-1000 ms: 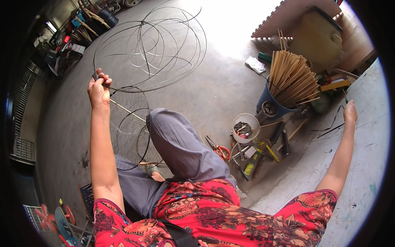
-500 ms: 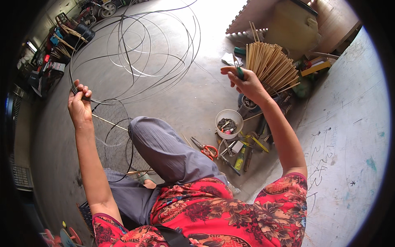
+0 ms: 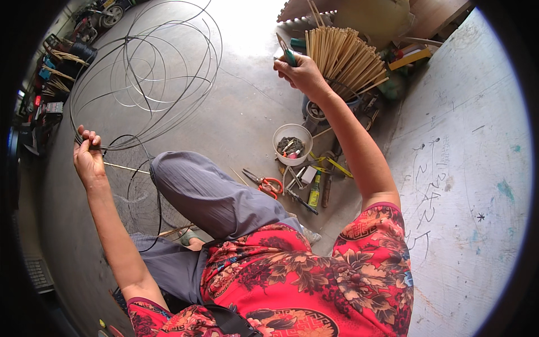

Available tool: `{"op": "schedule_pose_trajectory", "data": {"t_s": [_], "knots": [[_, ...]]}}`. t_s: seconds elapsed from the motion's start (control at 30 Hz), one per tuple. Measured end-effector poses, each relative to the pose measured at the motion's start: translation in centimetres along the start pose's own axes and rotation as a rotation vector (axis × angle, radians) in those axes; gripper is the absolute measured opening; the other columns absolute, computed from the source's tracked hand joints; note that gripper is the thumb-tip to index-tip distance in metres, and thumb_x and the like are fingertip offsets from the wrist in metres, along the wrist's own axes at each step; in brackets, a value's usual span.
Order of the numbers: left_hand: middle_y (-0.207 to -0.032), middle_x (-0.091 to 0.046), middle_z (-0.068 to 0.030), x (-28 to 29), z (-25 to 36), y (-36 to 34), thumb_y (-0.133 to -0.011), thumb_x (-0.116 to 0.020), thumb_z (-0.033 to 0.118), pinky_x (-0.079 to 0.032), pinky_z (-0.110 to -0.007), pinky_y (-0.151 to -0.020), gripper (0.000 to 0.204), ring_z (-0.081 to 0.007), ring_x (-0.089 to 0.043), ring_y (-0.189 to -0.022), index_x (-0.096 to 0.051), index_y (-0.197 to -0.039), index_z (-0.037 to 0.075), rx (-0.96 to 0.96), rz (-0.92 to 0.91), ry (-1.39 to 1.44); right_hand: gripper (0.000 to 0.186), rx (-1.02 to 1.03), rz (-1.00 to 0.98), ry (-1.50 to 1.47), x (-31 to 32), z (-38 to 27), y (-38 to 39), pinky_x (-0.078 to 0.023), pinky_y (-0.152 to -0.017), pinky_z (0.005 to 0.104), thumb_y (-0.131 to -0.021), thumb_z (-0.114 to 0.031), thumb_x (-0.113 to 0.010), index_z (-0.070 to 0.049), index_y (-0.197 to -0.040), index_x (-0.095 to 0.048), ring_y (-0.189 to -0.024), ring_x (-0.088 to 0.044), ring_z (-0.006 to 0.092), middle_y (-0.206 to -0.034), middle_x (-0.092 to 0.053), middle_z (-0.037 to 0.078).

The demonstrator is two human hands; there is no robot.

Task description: The person uses pliers and scissors to cut and twist metal wires while repairing a wire mesh fishing cage. They handle bundles of wire and individual strands, attaching them to the circular frames of the cage.

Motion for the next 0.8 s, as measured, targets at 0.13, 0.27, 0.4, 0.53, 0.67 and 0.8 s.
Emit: {"op": "schedule_pose_trajectory", "data": {"t_s": [0.13, 0.27, 0.4, 0.53, 0.67, 0.8], "knots": [[-0.103, -0.064, -0.0103, -0.1, -1.1, -0.6, -0.107, -0.052, -0.016, -0.053, -0.033, -0.076, 0.032, -0.0208, -0.059, -0.092, -0.065, -0.135, -0.006, 0.018, -0.014, 0.014, 0.024, 0.008, 0.034, 0.057, 1.5, -0.5, 1.4, -0.040, -0.053, 0.0212, -0.113, -0.029, -0.074, -0.007, -0.121, -0.079, -0.064, -0.051, 0.0006, -0.091, -0.074, -0.002], [-0.106, -0.062, -0.0119, -0.3, -1.5, -0.8, -0.107, -0.050, -0.017, -0.052, -0.034, -0.078, 0.032, -0.0220, -0.058, -0.094, -0.064, -0.135, -0.008, 0.050, -0.033, 0.057, 0.045, 0.164, -0.039, 0.339, 0.1, 0.2, 1.4, -0.051, -0.077, 0.0232, -0.106, -0.032, -0.084, -0.012, -0.145, -0.076, -0.086, -0.060, 0.0048, -0.101, -0.073, -0.003], [-0.108, -0.060, -0.0124, 0.1, -0.7, -2.4, -0.107, -0.048, -0.018, -0.051, -0.034, -0.079, 0.034, -0.0228, -0.055, -0.096, -0.063, -0.136, -0.009, 0.074, -0.103, 0.101, 0.051, 0.186, -0.066, 0.450, -4.1, 0.8, 0.0, -0.054, -0.083, 0.0288, -0.100, -0.037, -0.091, -0.013, -0.142, -0.077, -0.091, -0.062, 0.0089, -0.108, -0.073, -0.001], [-0.109, -0.058, -0.0128, 0.6, -0.5, -2.9, -0.107, -0.048, -0.017, -0.049, -0.034, -0.079, 0.033, -0.0229, -0.053, -0.097, -0.063, -0.135, -0.009, 0.132, -0.158, 0.180, 0.032, 0.053, -0.187, 0.215, -4.5, 1.6, -0.7, -0.047, -0.068, 0.0258, -0.103, -0.034, -0.088, -0.010, -0.124, -0.081, -0.077, -0.057, 0.0055, -0.093, -0.073, -0.002], [-0.110, -0.057, -0.0126, 0.9, 0.5, -2.6, -0.107, -0.048, -0.016, -0.048, -0.034, -0.079, 0.032, -0.0225, -0.053, -0.098, -0.062, -0.135, -0.010, 0.123, -0.129, 0.133, 0.022, -0.006, -0.260, -0.062, 0.4, 0.2, 1.3, -0.036, -0.052, 0.0209, -0.109, -0.029, -0.080, -0.008, -0.114, -0.079, -0.062, -0.049, 0.0007, -0.077, -0.063, -0.006], [-0.111, -0.057, -0.0125, 0.8, -0.1, -2.6, -0.107, -0.048, -0.016, -0.048, -0.034, -0.078, 0.032, -0.0226, -0.053, -0.098, -0.061, -0.136, -0.011, 0.120, -0.128, 0.106, 0.022, -0.026, -0.179, -0.187, 7.0, -0.6, 3.8, -0.032, -0.051, 0.0211, -0.113, -0.028, -0.076, -0.006, -0.117, -0.074, -0.060, -0.044, 0.0006, -0.074, -0.052, -0.009]]}}
Point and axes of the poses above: each hand's wrist, its own y-axis away from the middle knuckle, its own x-axis out of the back of the hand, z = x × y, the point moved 5 cm from there along -y, towards the middle knuckle
